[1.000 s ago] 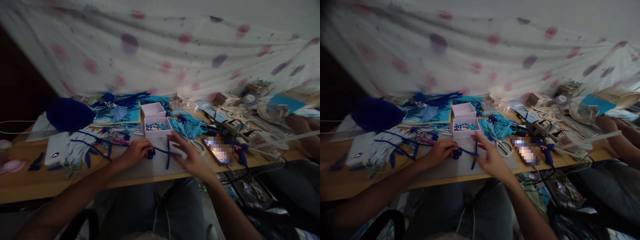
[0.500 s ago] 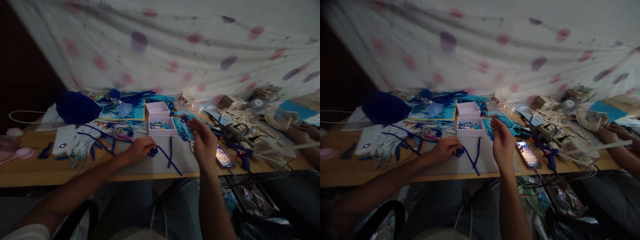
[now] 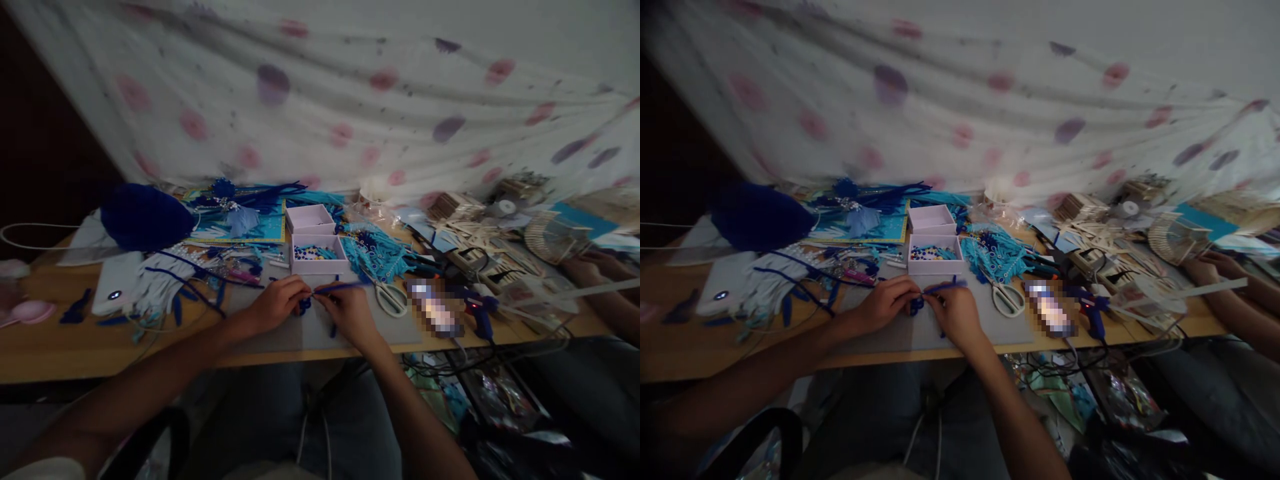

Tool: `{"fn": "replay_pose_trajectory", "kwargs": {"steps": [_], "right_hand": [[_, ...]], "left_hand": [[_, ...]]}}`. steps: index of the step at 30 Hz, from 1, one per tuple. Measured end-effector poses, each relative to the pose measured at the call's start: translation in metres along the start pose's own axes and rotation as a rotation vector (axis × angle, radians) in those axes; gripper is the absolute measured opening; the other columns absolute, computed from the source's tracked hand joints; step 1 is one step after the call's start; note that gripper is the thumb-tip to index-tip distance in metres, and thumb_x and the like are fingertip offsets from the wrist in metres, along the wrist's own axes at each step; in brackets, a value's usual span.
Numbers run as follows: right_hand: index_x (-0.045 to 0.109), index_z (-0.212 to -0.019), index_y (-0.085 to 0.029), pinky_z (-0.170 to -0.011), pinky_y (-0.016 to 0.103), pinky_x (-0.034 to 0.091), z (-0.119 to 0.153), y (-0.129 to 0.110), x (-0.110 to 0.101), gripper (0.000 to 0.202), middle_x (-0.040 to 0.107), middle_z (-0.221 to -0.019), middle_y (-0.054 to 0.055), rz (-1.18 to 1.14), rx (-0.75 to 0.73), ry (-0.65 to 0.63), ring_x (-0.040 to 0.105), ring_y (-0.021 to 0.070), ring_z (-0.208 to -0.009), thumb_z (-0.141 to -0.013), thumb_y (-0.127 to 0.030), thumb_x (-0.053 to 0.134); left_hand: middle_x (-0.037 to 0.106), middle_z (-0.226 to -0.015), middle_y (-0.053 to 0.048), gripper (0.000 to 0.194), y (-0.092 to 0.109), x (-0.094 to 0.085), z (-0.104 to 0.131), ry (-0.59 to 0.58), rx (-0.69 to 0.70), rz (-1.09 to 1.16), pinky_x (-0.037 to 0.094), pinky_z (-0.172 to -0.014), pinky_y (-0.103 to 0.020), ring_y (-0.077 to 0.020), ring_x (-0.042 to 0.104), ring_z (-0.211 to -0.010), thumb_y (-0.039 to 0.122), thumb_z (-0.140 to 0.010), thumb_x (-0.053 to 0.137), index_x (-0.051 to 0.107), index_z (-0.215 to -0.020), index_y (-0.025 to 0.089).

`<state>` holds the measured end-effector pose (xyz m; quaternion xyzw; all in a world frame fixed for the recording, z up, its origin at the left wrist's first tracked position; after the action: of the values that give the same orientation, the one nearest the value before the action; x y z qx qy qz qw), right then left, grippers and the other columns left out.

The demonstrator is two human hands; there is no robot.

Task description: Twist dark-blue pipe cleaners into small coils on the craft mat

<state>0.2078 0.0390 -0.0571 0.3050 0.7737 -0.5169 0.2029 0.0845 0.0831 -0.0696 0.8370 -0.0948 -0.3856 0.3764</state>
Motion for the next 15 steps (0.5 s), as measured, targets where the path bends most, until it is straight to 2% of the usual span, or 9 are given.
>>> {"fn": "replay_pose_trajectory", "kwargs": {"steps": [3,5,7,11,13,15], "right_hand": [[0.076,-0.084,-0.02,-0.071,0.031,0.052,-0.001,0.0,-0.003,0.008,0.077,-0.084,0.007,-0.142,0.048,0.057,0.069,0.0207,-0.073,-0.085,-0.023,0.068],[0.076,-0.082,-0.021,-0.065,0.029,0.05,-0.001,0.001,-0.005,0.008,0.075,-0.078,0.005,-0.198,0.099,0.072,0.064,0.0187,-0.067,-0.083,-0.024,0.068],[0.075,-0.08,-0.02,-0.06,0.027,0.047,-0.001,0.004,-0.004,0.008,0.072,-0.073,0.003,-0.264,0.152,0.049,0.06,0.0171,-0.064,-0.081,-0.026,0.069],[0.074,-0.079,-0.018,-0.049,0.024,0.04,-0.002,0.013,0.007,0.017,0.067,-0.064,0.001,-0.4,0.27,-0.069,0.053,0.0134,-0.053,-0.08,-0.035,0.071],[0.074,-0.084,-0.017,-0.047,0.023,0.04,-0.003,0.013,0.011,0.021,0.066,-0.063,0.0,-0.356,0.257,-0.121,0.052,0.0125,-0.05,-0.084,-0.037,0.068],[0.074,-0.089,-0.017,-0.051,0.024,0.044,-0.005,0.005,0.011,0.021,0.068,-0.067,0.001,-0.185,0.142,-0.133,0.058,0.0138,-0.054,-0.091,-0.034,0.061]], "left_hand": [[0.064,-0.087,-0.005,0.021,0.004,-0.006,0.0,0.049,0.043,-0.062,0.054,-0.07,-0.026,-0.0138,0.065,-0.073,0.024,-0.1,0.049,0.067,-0.094,0.015],[0.067,-0.095,-0.007,0.019,0.009,-0.011,0.002,0.102,0.131,-0.139,0.056,-0.078,-0.029,-0.017,0.067,-0.086,0.024,-0.099,0.051,0.068,-0.102,0.016],[0.069,-0.102,-0.009,0.021,0.013,-0.012,0.007,0.139,0.249,-0.214,0.057,-0.083,-0.03,-0.0181,0.068,-0.094,0.024,-0.099,0.051,0.069,-0.108,0.018],[0.072,-0.105,-0.009,0.027,0.011,-0.008,0.019,0.153,0.431,-0.316,0.058,-0.079,-0.024,-0.0158,0.071,-0.093,0.019,-0.1,0.046,0.069,-0.114,0.019],[0.073,-0.107,-0.01,0.027,0.01,-0.008,0.023,0.184,0.481,-0.374,0.059,-0.08,-0.025,-0.0172,0.071,-0.095,0.017,-0.1,0.047,0.069,-0.116,0.018],[0.073,-0.108,-0.012,0.026,0.01,-0.009,0.024,0.196,0.474,-0.4,0.059,-0.08,-0.027,-0.0194,0.072,-0.097,0.018,-0.099,0.048,0.069,-0.114,0.017]]}}
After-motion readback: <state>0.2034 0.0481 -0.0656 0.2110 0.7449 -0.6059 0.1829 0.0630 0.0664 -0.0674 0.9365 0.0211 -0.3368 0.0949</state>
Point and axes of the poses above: each hand's wrist, its own z-axis away from the middle knuckle, its own x-axis out of the palm, y = z × x, the point moved 9 cm from there along -z, towards the middle knuckle
